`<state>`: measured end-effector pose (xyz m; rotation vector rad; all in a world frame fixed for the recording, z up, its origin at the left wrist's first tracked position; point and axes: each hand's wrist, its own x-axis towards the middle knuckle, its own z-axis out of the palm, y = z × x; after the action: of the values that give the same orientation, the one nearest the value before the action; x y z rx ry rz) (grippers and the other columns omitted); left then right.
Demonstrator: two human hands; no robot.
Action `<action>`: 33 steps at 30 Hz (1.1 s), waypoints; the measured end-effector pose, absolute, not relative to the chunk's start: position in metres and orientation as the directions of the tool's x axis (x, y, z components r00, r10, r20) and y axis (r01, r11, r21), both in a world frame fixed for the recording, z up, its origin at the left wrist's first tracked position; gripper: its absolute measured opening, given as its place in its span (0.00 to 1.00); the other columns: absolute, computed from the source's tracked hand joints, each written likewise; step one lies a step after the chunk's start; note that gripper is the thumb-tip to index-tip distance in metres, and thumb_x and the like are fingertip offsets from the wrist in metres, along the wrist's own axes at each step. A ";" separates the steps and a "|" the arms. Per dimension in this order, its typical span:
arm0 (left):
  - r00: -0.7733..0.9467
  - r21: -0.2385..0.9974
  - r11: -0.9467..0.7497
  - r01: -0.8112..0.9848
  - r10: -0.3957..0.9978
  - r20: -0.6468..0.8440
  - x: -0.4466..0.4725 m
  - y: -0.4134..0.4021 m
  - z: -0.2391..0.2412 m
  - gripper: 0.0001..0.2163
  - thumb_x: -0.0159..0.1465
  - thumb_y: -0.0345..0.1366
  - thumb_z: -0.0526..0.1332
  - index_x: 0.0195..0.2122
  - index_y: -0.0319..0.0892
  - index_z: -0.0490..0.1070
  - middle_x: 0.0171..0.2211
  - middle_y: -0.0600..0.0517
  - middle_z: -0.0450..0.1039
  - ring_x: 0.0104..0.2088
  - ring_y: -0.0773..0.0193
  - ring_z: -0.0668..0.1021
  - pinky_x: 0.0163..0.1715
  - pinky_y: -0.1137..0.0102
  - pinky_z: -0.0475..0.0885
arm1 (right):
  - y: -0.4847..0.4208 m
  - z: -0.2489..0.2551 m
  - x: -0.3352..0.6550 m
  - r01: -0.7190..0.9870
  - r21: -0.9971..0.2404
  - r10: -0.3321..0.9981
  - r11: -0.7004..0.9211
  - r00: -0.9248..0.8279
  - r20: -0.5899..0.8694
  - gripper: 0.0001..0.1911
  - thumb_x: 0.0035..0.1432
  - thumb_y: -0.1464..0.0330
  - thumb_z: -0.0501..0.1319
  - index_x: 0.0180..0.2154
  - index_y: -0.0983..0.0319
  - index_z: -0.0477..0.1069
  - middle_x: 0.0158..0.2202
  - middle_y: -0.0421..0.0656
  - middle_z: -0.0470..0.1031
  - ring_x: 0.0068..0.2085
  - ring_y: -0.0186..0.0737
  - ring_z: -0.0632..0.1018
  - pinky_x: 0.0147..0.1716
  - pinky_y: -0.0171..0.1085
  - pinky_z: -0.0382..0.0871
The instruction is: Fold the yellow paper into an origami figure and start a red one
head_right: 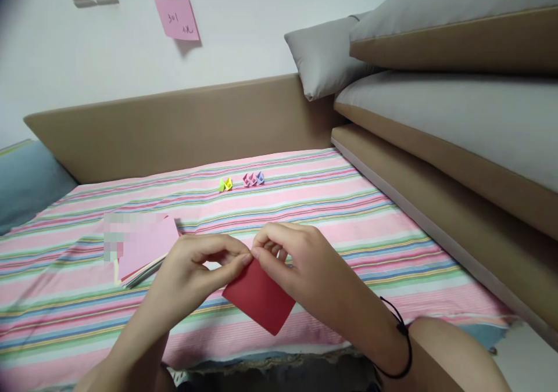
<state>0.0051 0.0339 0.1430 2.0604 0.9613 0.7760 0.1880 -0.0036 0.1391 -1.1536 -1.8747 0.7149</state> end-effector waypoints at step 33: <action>0.270 0.964 -0.252 0.083 0.937 0.222 0.018 0.023 0.138 0.05 0.58 0.32 0.64 0.25 0.41 0.77 0.25 0.53 0.78 0.28 0.67 0.77 0.29 0.76 0.73 | -0.008 0.138 0.190 0.319 -0.874 0.921 0.366 0.011 0.390 0.03 0.59 0.66 0.61 0.36 0.58 0.72 0.33 0.38 0.76 0.33 0.33 0.76 0.30 0.29 0.70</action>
<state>0.0183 0.0225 0.1384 1.5844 0.9690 1.1219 0.1896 -0.0078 0.1378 -1.1581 -1.5361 0.6913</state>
